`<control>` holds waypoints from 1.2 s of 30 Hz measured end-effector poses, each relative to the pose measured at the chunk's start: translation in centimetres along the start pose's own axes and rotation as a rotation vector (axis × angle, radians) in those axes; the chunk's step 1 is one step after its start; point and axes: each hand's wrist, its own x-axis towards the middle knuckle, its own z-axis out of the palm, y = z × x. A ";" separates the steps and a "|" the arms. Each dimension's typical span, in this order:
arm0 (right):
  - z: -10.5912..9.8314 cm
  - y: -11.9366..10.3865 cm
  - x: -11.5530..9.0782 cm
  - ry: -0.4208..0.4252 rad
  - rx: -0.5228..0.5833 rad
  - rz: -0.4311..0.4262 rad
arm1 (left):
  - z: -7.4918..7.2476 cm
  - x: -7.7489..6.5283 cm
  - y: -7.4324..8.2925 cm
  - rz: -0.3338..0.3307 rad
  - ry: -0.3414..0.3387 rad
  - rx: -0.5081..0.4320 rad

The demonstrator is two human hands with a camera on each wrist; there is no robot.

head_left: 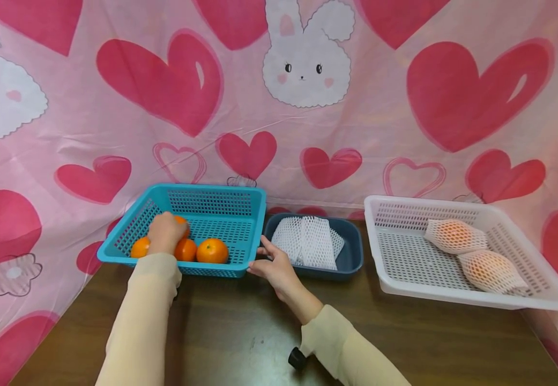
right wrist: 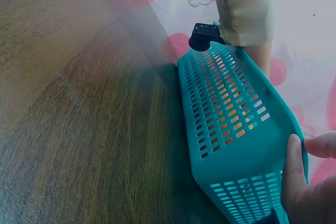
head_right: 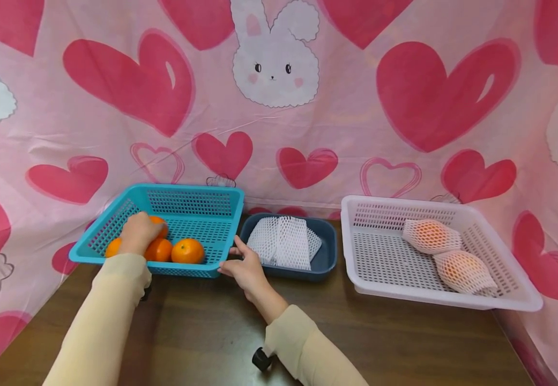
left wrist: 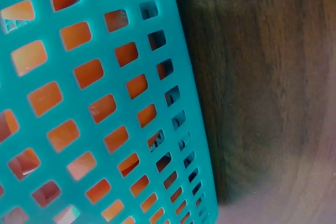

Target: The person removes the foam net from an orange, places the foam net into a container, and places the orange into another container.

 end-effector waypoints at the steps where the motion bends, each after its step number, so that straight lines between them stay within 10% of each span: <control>1: 0.0 0.0 0.0 -0.001 -0.002 0.000 | 0.0 0.0 0.0 -0.002 -0.004 -0.006; 18: -0.1 -0.3 0.0 0.008 -0.008 0.037 | -1.1 -0.4 0.6 0.046 0.020 -0.012; 36: -2.4 -3.1 0.0 -0.169 -0.083 0.117 | -1.4 -1.9 5.8 0.294 0.256 -0.008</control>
